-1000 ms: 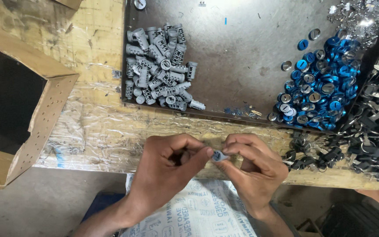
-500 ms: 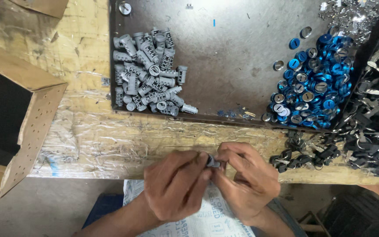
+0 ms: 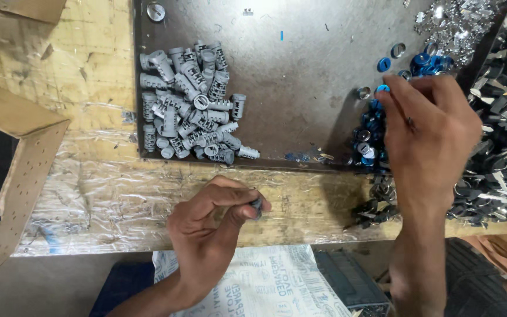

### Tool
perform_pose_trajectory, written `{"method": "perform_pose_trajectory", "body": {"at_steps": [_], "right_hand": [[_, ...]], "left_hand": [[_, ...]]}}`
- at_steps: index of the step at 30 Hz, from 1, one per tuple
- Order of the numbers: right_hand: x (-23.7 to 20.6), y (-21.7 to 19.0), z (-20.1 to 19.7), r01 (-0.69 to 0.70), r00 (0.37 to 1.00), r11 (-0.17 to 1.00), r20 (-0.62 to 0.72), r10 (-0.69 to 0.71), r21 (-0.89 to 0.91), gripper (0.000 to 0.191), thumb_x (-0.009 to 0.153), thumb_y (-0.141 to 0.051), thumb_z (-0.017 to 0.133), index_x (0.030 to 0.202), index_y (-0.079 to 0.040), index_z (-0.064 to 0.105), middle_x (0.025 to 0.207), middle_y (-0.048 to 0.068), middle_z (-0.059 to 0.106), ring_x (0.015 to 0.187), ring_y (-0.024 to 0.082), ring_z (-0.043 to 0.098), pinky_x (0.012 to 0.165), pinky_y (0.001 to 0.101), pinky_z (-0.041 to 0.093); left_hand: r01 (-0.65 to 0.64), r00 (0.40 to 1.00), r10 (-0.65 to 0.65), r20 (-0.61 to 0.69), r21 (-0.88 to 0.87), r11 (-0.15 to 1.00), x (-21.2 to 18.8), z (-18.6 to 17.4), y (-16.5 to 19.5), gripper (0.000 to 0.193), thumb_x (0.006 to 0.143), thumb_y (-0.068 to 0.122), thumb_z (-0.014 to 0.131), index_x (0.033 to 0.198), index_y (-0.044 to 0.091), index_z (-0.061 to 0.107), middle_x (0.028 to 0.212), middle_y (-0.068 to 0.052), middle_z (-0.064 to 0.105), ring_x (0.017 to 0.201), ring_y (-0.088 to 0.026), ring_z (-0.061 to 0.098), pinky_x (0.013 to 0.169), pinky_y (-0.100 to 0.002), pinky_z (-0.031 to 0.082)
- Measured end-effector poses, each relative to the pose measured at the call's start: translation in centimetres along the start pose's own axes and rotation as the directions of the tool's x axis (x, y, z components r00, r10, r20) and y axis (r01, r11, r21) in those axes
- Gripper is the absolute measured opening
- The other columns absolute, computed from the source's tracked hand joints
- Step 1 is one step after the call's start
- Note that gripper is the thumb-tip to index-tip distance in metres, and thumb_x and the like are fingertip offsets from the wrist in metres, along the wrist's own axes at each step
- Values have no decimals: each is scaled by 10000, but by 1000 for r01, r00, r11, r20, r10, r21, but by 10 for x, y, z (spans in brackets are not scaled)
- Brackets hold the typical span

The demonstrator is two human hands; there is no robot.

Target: The person sits at a workbench assembling small lock or key components. They pick gray cylindrical parts and blue round caps from a metal tray, press the caps onto the cylinders by hand, then attach black key-like pieces and set the finished assemblies on the bench.

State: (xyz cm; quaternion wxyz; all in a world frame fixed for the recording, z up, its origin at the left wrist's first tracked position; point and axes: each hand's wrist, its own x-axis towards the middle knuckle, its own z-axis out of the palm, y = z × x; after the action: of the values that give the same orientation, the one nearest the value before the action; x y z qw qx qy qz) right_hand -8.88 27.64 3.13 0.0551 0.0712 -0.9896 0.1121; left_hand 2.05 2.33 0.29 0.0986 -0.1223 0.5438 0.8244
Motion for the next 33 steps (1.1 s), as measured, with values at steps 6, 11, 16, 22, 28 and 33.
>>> {"method": "perform_pose_trajectory", "body": {"at_steps": [6, 11, 16, 22, 28, 33], "right_hand": [[8, -13, 20, 137, 981, 973, 162, -107, -185, 96, 1080, -69, 788, 1108, 3, 731, 1061, 138, 672, 970, 304, 640, 858, 424, 525], [-24, -38, 27, 305, 944, 950, 148, -294, -60, 317, 805, 59, 685, 1118, 106, 709, 1061, 196, 687, 910, 332, 651, 766, 418, 548], [-36, -39, 20, -4, 1000, 994, -2, 4, -113, 75, 1094, -8, 688, 1162, 1, 717, 1062, 145, 688, 921, 305, 665, 787, 401, 532], [-17, -55, 45, -143, 985, 976, 70, 156, -165, 197, 1055, -162, 769, 963, -2, 700, 916, 171, 675, 824, 371, 654, 690, 461, 505], [-47, -71, 2, 37, 996, 965, 74, -58, 259, 149, 992, 36, 719, 1141, 32, 704, 992, 163, 692, 851, 309, 673, 726, 385, 526], [-107, -89, -13, 28, 998, 781, 33, -62, 623, 231, 869, 83, 762, 1090, 100, 693, 881, 147, 704, 733, 218, 714, 612, 312, 560]], "left_hand": [[-83, 995, 88, -47, 101, 991, 3, -10, 6, 84, 972, -100, 677, 1041, -53, 675, 945, -162, 760, 894, -192, 710, 804, -308, 592], [-75, 993, 84, -79, 111, 991, 6, -9, 8, 73, 965, -77, 693, 1023, -39, 671, 922, -144, 762, 860, -177, 722, 789, -301, 596], [-88, 994, 98, -45, 184, 979, 6, -8, 4, 83, 953, -69, 705, 1022, -35, 676, 905, -133, 766, 841, -159, 724, 771, -285, 587], [-10, 1000, 10, 0, 165, 986, -2, 2, 6, 83, 942, -81, 702, 1013, -42, 685, 921, -138, 752, 837, -159, 748, 751, -275, 604], [-34, 999, 30, 30, 164, 986, -5, 3, 6, 82, 931, -92, 704, 993, -39, 701, 899, -120, 750, 818, -150, 740, 740, -265, 595], [-88, 989, 42, 143, 332, 939, -9, 12, 4, 109, 865, -101, 739, 940, -23, 739, 853, -75, 767, 771, -108, 745, 691, -230, 592]]}}
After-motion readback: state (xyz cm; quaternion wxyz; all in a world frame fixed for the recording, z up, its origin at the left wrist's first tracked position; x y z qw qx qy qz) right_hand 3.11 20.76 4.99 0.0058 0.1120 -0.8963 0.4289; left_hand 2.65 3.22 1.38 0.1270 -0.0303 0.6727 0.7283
